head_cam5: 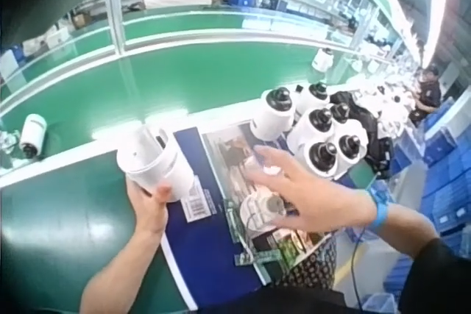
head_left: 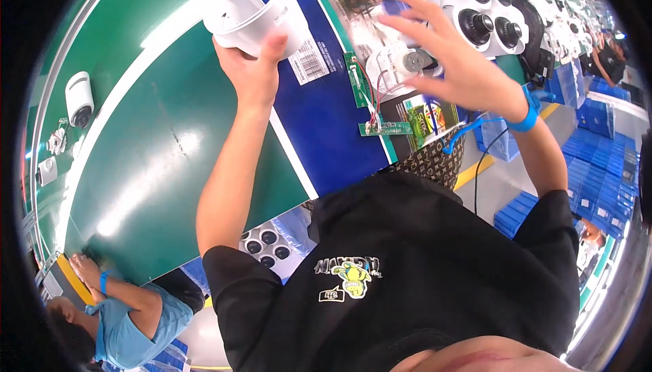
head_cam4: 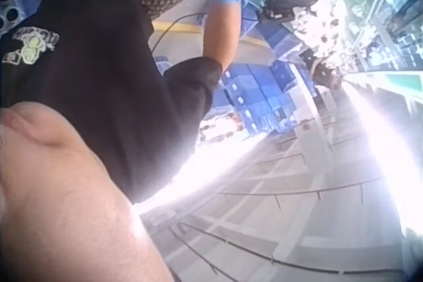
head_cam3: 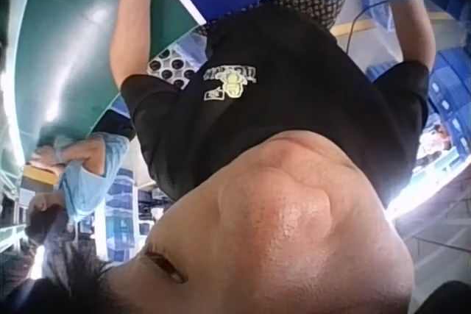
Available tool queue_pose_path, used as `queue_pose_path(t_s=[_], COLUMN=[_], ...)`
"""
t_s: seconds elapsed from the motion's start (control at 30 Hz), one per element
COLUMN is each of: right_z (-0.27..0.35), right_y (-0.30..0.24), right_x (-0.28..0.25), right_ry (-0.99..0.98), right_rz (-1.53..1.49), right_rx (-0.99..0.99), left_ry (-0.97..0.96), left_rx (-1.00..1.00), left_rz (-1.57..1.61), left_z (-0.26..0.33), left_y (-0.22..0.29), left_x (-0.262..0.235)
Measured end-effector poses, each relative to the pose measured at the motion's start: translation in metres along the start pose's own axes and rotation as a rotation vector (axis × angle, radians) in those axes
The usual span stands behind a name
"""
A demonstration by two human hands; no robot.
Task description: Assembling electronic security cameras by installing circuit boards and housings on a manufacturing line.
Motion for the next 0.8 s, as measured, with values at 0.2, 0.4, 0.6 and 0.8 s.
queue_pose_path(t_s=[0.2,0.4,0.6,0.8], right_z=[-0.071,-0.043,-0.039,-0.033], right_y=[-0.011,-0.04,-0.013,0.001], right_x=[0.035,0.098,0.087,0.086], right_ry=[-0.483,-0.541,-0.733,-0.664], right_rz=[0.514,0.95,0.837,0.738], right_rx=[0.298,0.019,0.156,0.189], left_ry=[0.023,0.014,0.011,-0.012], left_rx=[0.028,0.205,0.292,0.29], left_rz=[0.043,-0.014,-0.106,-0.145], left_z=[0.001,0.004,0.005,0.004], left_y=[-0.004,-0.011,-0.013,-0.018], left_x=[0.004,0.016,0.025,0.033])
Point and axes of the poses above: each hand's wrist, its own z-axis away from the middle knuckle, its own x-axis out of the palm, y = z × x, the point moved 2 cm from there along -z, towards the middle knuckle, and after that the axes turned 10 degrees about -z, right-handed, at the moved point
